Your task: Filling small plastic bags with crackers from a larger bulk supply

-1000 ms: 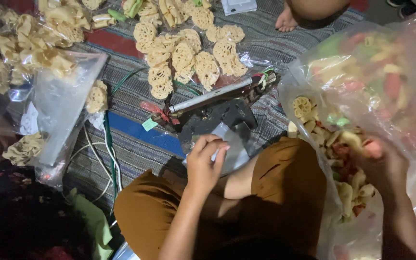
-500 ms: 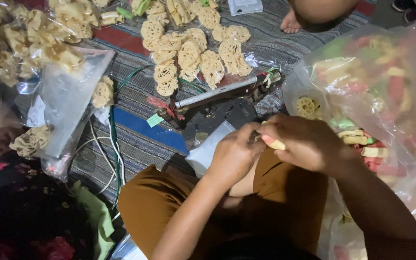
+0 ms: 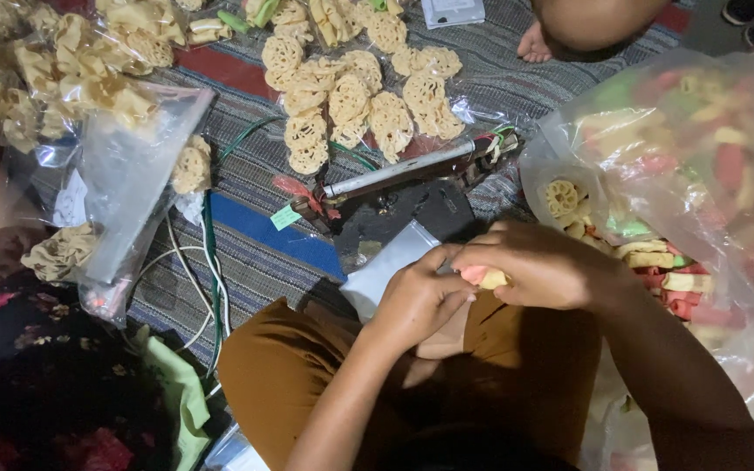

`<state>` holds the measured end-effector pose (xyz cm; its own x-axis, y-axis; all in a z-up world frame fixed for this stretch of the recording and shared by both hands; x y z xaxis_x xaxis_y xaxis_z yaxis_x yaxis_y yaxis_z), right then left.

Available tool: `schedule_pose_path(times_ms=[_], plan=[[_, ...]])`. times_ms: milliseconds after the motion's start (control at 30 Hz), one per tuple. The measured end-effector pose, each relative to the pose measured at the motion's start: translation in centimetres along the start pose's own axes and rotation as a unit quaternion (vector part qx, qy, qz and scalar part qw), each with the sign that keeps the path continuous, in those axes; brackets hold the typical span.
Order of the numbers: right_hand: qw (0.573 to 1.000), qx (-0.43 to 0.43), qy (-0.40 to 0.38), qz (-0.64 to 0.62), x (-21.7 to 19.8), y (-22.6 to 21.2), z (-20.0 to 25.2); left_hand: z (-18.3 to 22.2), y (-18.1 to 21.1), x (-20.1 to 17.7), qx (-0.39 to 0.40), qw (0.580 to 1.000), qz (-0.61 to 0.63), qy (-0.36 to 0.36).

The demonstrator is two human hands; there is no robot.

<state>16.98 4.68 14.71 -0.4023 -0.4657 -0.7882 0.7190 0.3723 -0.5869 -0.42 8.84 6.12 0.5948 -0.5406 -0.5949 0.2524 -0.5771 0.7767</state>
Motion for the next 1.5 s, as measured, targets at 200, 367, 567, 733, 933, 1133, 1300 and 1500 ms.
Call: schedule_pose_path(times_ms=[200,367,567,733,933,1133,1300,1500], plan=[[0.996,0.046,-0.053,0.052,0.7,0.1,-1.3,0.3,-0.3,-1.4,-0.029,0.999,0.024,0.02],[0.994,-0.059,-0.028,0.087,-2.3,-3.0,-2.5,0.6,-0.7,-2.8,-0.03,0.994,0.081,0.061],[0.956,-0.055,0.279,-0.07,-1.4,-2.9,-2.7,0.6,-0.7,-2.4,-0.042,0.969,0.224,0.1],[0.869,-0.145,0.452,-0.137,2.6,2.0,-3.4,0.2,-0.7,-2.2,-0.038,0.958,0.259,0.116],[0.82,-0.124,0.545,-0.121,4.5,2.0,-4.3,-0.7,0.9,-3.6,-0.045,0.957,0.218,0.187],[0.869,-0.097,0.484,-0.045,4.1,2.5,-3.0,-1.4,1.1,-2.7,-0.064,0.95,0.234,0.198],[0.884,-0.112,0.455,-0.008,2.9,0.9,-0.2,-1.8,0.2,-1.8,-0.077,0.952,0.235,0.18],[0.908,-0.097,0.4,0.084,3.7,0.6,2.4,-2.7,1.1,-1.2,-0.075,0.969,0.218,0.089]])
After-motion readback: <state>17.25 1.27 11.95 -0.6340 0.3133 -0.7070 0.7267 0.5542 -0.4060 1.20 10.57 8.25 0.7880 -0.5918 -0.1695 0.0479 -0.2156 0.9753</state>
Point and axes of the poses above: each hand's wrist, its own z-axis away from the middle knuckle, its own x-axis out of the palm, y = z × x, the point moved 3 cm from there along -z, towards the middle knuckle, and after that the axes turned 11 degrees about -x, right-handed, at the moved point
